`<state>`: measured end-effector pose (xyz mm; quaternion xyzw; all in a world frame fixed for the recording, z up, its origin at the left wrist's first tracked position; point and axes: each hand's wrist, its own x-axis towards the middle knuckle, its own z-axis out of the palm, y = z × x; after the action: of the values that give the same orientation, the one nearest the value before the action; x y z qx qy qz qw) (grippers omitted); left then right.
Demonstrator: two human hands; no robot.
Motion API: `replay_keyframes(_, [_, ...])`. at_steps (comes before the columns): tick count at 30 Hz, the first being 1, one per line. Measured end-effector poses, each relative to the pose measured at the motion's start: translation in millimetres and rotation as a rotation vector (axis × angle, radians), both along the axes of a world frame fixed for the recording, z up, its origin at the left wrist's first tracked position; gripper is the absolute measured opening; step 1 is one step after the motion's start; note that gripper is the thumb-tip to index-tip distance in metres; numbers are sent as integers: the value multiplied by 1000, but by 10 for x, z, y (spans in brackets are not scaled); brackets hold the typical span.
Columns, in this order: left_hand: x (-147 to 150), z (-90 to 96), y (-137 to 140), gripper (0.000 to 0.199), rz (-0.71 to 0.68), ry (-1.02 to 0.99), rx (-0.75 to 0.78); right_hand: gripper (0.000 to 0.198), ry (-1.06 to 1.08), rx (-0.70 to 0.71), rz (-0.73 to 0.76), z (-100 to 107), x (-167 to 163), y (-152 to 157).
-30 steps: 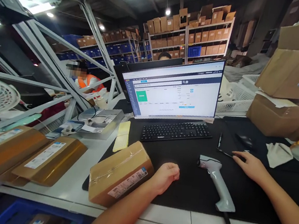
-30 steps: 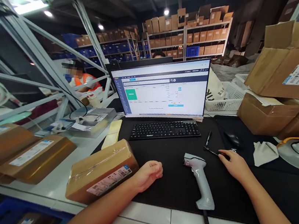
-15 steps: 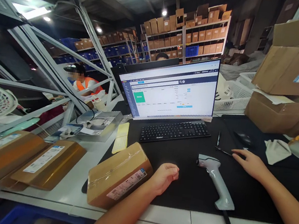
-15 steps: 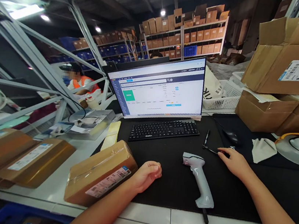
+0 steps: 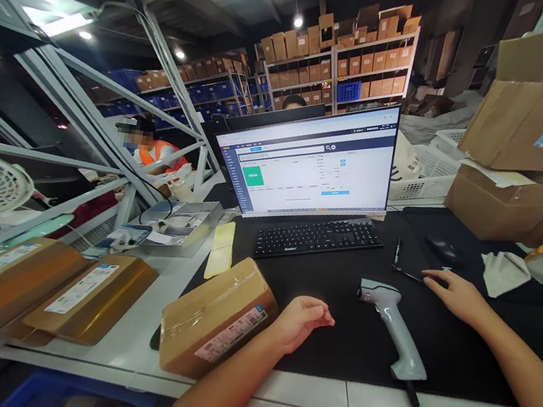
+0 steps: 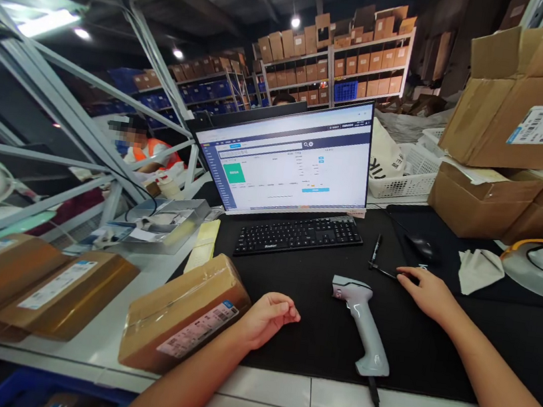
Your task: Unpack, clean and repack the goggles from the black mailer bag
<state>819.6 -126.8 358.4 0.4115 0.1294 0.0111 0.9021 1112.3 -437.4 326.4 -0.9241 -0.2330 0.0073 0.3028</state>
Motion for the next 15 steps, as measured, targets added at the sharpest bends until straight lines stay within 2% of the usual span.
replay_keyframes(9, [-2,-18,0,46,0,19,30,68,44,-10,-4,-12,2,1])
replay_keyframes(15, [7,8,1,45,13,37,38,63,22,-21,2,-4,5,-8])
